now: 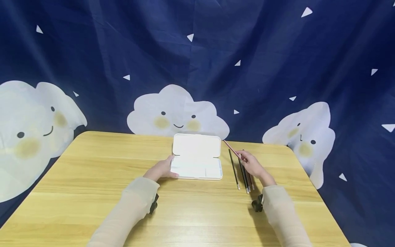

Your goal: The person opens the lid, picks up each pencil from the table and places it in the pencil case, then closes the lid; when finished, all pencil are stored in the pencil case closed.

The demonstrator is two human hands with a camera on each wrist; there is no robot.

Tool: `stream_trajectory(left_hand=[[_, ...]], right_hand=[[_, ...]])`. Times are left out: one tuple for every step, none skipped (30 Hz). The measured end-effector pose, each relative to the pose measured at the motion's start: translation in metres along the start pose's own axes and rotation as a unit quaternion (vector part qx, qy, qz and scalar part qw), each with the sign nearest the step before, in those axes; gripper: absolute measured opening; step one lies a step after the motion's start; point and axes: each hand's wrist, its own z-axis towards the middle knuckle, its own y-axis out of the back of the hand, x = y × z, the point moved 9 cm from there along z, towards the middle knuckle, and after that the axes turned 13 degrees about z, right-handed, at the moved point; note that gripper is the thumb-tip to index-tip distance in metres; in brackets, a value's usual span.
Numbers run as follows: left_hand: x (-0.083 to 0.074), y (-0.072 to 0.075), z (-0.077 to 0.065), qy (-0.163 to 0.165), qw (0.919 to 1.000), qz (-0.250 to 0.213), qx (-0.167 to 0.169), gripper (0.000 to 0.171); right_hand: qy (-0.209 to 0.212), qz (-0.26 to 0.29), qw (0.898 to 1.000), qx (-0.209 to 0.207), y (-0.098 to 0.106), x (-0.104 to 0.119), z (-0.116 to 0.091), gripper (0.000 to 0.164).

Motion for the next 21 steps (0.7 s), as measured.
stream_trajectory(left_hand=[[-0.001,0.000,0.000,-0.003,1.0000,0.001,-0.001,0.092],[-0.002,0.001,0.000,-0.006,1.0000,0.002,-0.002,0.092],[-0.002,0.001,0.000,-0.008,1.0000,0.002,-0.003,0.092],[-0.003,0.001,0.000,-0.010,0.9999,0.005,-0.004,0.092],[-0.003,0.001,0.000,-0.011,0.9999,0.005,-0.004,0.092],[-0.003,0.001,0.000,-0.010,0.9999,0.004,-0.004,0.092],[-0.003,0.001,0.000,-0.008,1.0000,0.003,-0.002,0.092],[-0.002,0.001,0.000,-0.005,1.0000,0.003,-0.001,0.093],[-0.002,0.000,0.000,-0.003,1.0000,0.004,0.001,0.093],[-0.001,0.000,0.000,-0.001,1.0000,0.004,0.002,0.093],[0.000,-0.001,0.000,0.001,1.0000,0.002,0.004,0.093],[0.000,-0.001,0.000,0.002,1.0000,0.002,0.004,0.093],[0.001,-0.001,0.000,0.002,1.0000,0.001,0.003,0.093],[0.001,-0.002,0.000,0.002,1.0000,0.001,0.002,0.093],[0.001,-0.002,-0.001,0.001,1.0000,0.000,0.001,0.093],[0.001,-0.001,-0.001,0.001,1.0000,-0.001,0.000,0.093],[0.001,-0.001,-0.001,0.001,1.0000,-0.001,-0.001,0.093],[0.001,-0.001,-0.001,0.000,1.0000,-0.001,-0.002,0.093],[0.001,-0.001,-0.001,0.001,1.0000,-0.001,-0.002,0.093],[0.001,-0.001,-0.001,0.003,1.0000,-0.001,-0.001,0.093],[0.001,-0.002,0.000,0.005,1.0000,-0.002,0.000,0.094]], right_hand=[[0.006,-0.001,1.000,0.002,-0.003,0.002,0.001,0.037],[0.010,0.001,1.000,0.006,-0.006,0.004,0.001,0.036],[0.015,0.002,1.000,0.010,-0.009,0.006,0.002,0.036],[0.019,0.003,1.000,0.014,-0.012,0.008,0.003,0.035],[0.021,0.004,1.000,0.019,-0.015,0.009,0.003,0.034],[0.021,0.007,0.999,0.025,-0.018,0.010,0.004,0.034],[0.021,0.011,0.999,0.031,-0.022,0.011,0.005,0.034],[0.019,0.014,0.999,0.037,-0.025,0.011,0.005,0.034],[0.017,0.018,0.999,0.042,-0.029,0.012,0.006,0.034],[0.013,0.024,0.999,0.045,-0.032,0.012,0.006,0.034],[0.012,0.028,0.998,0.049,-0.036,0.012,0.007,0.034],[0.013,0.035,0.998,0.052,-0.039,0.017,0.006,0.033],[0.014,0.034,0.998,0.055,-0.042,0.018,0.007,0.032],[0.013,0.033,0.998,0.056,-0.046,0.019,0.008,0.031],[0.016,0.031,0.998,0.058,-0.049,0.020,0.009,0.030],[0.021,0.027,0.998,0.060,-0.052,0.021,0.010,0.029],[0.022,0.023,0.998,0.061,-0.055,0.022,0.011,0.027],[0.024,0.019,0.998,0.062,-0.058,0.023,0.012,0.027],[0.025,0.015,0.997,0.067,-0.061,0.019,0.014,0.027],[0.029,0.016,0.997,0.071,-0.064,0.019,0.015,0.028],[0.033,0.015,0.997,0.075,-0.067,0.021,0.016,0.028]])
